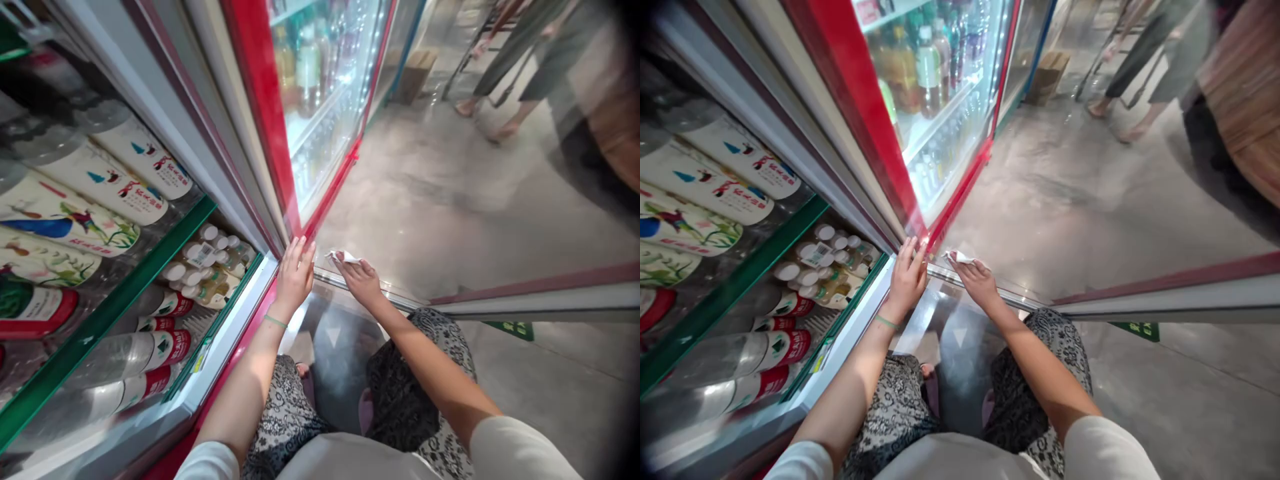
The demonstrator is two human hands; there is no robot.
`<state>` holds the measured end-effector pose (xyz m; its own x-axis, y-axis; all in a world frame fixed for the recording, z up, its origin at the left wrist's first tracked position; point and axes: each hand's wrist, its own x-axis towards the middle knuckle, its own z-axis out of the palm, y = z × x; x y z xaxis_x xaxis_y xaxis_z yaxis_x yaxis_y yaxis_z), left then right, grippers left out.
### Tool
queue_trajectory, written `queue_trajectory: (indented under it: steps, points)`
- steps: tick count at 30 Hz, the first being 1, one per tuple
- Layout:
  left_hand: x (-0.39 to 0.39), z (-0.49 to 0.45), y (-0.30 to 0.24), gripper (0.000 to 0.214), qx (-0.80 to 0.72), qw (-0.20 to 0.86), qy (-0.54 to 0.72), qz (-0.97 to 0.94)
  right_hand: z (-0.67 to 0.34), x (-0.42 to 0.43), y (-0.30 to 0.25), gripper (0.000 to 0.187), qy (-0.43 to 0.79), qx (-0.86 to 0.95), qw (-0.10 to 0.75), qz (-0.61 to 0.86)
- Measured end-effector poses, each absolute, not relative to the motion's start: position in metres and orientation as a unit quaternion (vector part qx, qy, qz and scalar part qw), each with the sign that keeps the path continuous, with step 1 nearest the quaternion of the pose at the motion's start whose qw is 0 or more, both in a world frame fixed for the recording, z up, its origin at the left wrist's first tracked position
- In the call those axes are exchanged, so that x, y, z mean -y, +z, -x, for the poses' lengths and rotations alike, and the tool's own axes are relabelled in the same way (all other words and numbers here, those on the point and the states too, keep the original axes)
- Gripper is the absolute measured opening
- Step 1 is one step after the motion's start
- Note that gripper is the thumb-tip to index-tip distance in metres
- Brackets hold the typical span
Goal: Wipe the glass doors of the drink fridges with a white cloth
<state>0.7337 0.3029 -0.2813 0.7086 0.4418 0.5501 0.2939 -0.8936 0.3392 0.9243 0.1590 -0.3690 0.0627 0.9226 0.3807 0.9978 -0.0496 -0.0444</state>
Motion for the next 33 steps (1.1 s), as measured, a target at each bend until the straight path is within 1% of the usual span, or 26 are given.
queue_trajectory:
  steps: [2,6,9,11,14,16,17,19,21,22,24,26,27,29,32,33]
  points:
    - [-0.298,-0.749,-0.272,0.068,-0.180,0.086,0.355,-0.913,-0.931,-0.144,-0.360,0.066,-0.202,0.655,0.150,0.713]
    - [-0.292,-0.773,-0.257,0.071,-0.121,0.038,0.402,-0.907,-0.947,-0.124,-0.345,0.067,-0.209,0.676,0.127,0.695]
    - [-0.297,-0.787,-0.243,0.070,-0.085,0.004,0.426,-0.901,-0.964,-0.112,-0.329,0.061,-0.243,0.622,0.123,0.734]
    - [-0.305,-0.796,-0.232,0.068,-0.082,-0.007,0.436,-0.896,-0.972,-0.112,-0.320,0.059,-0.316,0.565,0.137,0.750]
    - [-0.318,-0.808,-0.220,0.062,-0.105,0.015,0.432,-0.896,-0.970,-0.131,-0.314,0.063,-0.405,0.472,0.188,0.760]
    - [-0.326,-0.813,-0.215,0.059,-0.107,0.026,0.430,-0.896,-0.961,-0.150,-0.315,0.061,-0.414,0.421,0.209,0.780]
    - [-0.329,-0.814,-0.214,0.060,-0.100,0.024,0.434,-0.895,-0.957,-0.158,-0.316,0.057,-0.410,0.414,0.200,0.788]
    - [-0.334,-0.813,-0.212,0.062,-0.082,0.009,0.449,-0.890,-0.956,-0.166,-0.316,0.049,-0.383,0.452,0.150,0.792]
    - [-0.338,-0.811,-0.210,0.062,-0.077,-0.002,0.458,-0.886,-0.967,-0.159,-0.310,0.049,-0.342,0.508,0.114,0.782]
    - [-0.340,-0.811,-0.209,0.062,-0.082,-0.004,0.458,-0.885,-0.975,-0.152,-0.305,0.049,-0.334,0.518,0.123,0.778]
    - [-0.344,-0.810,-0.206,0.061,-0.103,-0.006,0.458,-0.883,-0.991,-0.141,-0.290,0.050,-0.359,0.477,0.179,0.782]
    - [-0.348,-0.811,-0.203,0.060,-0.120,-0.008,0.463,-0.878,-0.998,-0.141,-0.271,0.059,-0.408,0.389,0.239,0.791]
    - [-0.349,-0.812,-0.200,0.061,-0.124,-0.009,0.467,-0.876,-0.997,-0.146,-0.260,0.064,-0.425,0.359,0.250,0.792]
    - [-0.351,-0.813,-0.194,0.062,-0.121,-0.015,0.473,-0.873,-0.987,-0.160,-0.240,0.066,-0.442,0.378,0.224,0.782]
    - [-0.353,-0.815,-0.181,0.065,-0.115,-0.038,0.485,-0.866,-0.976,-0.174,-0.217,0.060,-0.448,0.526,0.111,0.715]
    - [-0.355,-0.816,-0.177,0.067,-0.113,-0.044,0.490,-0.863,-0.977,-0.174,-0.212,0.060,-0.449,0.549,0.093,0.699]
